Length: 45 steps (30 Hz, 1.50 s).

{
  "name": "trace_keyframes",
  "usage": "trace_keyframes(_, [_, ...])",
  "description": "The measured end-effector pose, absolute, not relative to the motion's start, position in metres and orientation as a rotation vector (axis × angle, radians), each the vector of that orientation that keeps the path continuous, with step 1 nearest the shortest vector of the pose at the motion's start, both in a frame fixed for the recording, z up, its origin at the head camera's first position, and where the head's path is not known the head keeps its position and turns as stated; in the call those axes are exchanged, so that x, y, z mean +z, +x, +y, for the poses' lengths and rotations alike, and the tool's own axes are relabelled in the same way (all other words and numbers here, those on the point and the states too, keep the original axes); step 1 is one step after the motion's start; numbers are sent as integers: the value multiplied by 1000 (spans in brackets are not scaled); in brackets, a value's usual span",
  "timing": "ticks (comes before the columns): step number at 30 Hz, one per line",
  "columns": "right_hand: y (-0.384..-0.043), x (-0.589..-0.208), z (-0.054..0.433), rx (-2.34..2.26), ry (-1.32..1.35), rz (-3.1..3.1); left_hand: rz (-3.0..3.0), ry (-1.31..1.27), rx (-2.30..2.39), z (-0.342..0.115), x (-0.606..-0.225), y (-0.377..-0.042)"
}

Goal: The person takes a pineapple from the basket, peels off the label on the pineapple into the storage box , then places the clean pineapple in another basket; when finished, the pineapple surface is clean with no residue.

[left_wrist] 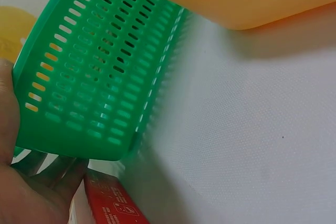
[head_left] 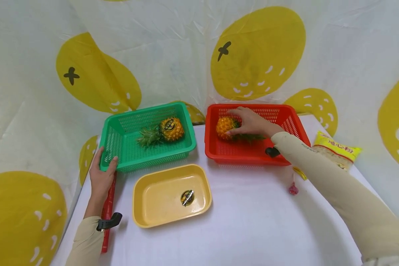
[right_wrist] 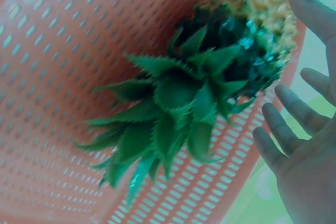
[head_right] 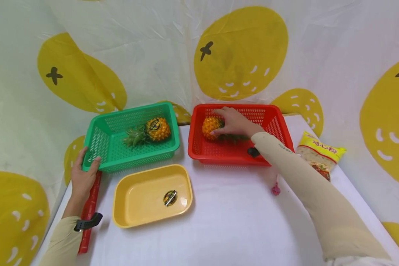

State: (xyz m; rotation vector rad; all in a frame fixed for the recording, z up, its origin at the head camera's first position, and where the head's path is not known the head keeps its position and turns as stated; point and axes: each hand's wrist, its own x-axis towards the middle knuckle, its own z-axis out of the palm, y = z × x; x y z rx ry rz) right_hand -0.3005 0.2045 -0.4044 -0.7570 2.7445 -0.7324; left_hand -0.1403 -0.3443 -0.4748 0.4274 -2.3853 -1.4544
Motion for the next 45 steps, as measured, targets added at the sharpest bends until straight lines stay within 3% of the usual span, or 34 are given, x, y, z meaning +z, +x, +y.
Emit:
trace_keyframes(10, [-286, -389, 187, -758, -869, 2791, -2452, 434, -1429, -340, -478, -142])
trace_keyframes(18, [-300, -375, 115, -690, -1121, 2758, -2398, 476, -1424, -348, -475, -134])
trace_keyframes(28, [-310, -365, 46, -620, -1228, 2649, -2393, 466, -1437, -346, -479, -139])
trace_keyframes(37, [-329, -351, 5, -584, -1144, 2620, -2388, 468, -1463, -342, -478, -144])
trace_keyframes(45, [-345, -372, -29, -495, -1069, 2623, -2388, 505, -1452, -344, -476, -139])
